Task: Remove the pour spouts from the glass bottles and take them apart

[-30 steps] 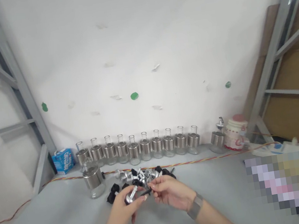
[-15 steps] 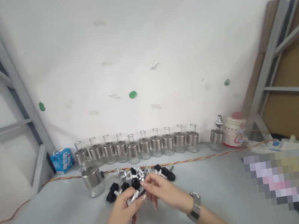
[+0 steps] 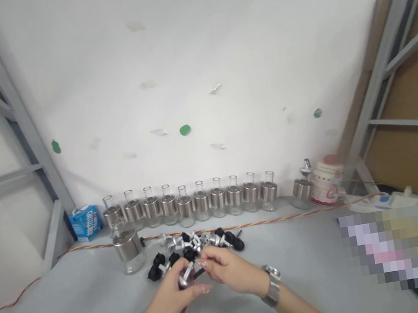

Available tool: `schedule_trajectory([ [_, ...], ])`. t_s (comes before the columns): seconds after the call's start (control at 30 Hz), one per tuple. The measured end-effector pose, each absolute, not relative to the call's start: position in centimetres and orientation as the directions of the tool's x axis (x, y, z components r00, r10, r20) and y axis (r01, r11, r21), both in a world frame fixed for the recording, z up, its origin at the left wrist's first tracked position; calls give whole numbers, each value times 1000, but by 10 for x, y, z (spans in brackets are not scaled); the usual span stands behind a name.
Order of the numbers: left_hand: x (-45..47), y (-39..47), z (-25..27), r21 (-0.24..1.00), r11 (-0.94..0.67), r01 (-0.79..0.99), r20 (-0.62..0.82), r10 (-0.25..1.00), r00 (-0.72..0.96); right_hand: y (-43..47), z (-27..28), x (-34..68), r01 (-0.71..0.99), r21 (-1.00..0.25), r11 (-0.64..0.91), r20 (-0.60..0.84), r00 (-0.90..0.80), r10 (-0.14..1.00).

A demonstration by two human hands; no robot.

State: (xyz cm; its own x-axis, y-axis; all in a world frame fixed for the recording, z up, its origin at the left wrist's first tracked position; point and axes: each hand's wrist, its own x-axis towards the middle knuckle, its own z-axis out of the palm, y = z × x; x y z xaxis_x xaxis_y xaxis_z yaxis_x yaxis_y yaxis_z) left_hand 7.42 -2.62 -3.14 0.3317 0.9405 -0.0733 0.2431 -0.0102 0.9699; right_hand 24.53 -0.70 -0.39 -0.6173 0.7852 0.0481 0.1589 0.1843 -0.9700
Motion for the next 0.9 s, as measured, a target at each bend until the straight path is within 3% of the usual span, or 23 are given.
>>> schedule_trajectory([
  [0.13,73,-34,-23,947,-31,320,-96,923,374,-7,-7,244,89,-988,128,39,-656,754],
  [0.33,74,-39,-13,897,-249,366,103,922,374,-6,-9,240,-33,-998,-56,-20,-672,740],
  [0.53,74,-38,-12,906,-269,327,111,897,428,-7,-7,240,-15,-1000,1,11,-640,769],
  [0.9,75,-41,-16,908,-271,319,114,893,434,-5,-10,243,52,-997,-57,-77,-641,764],
])
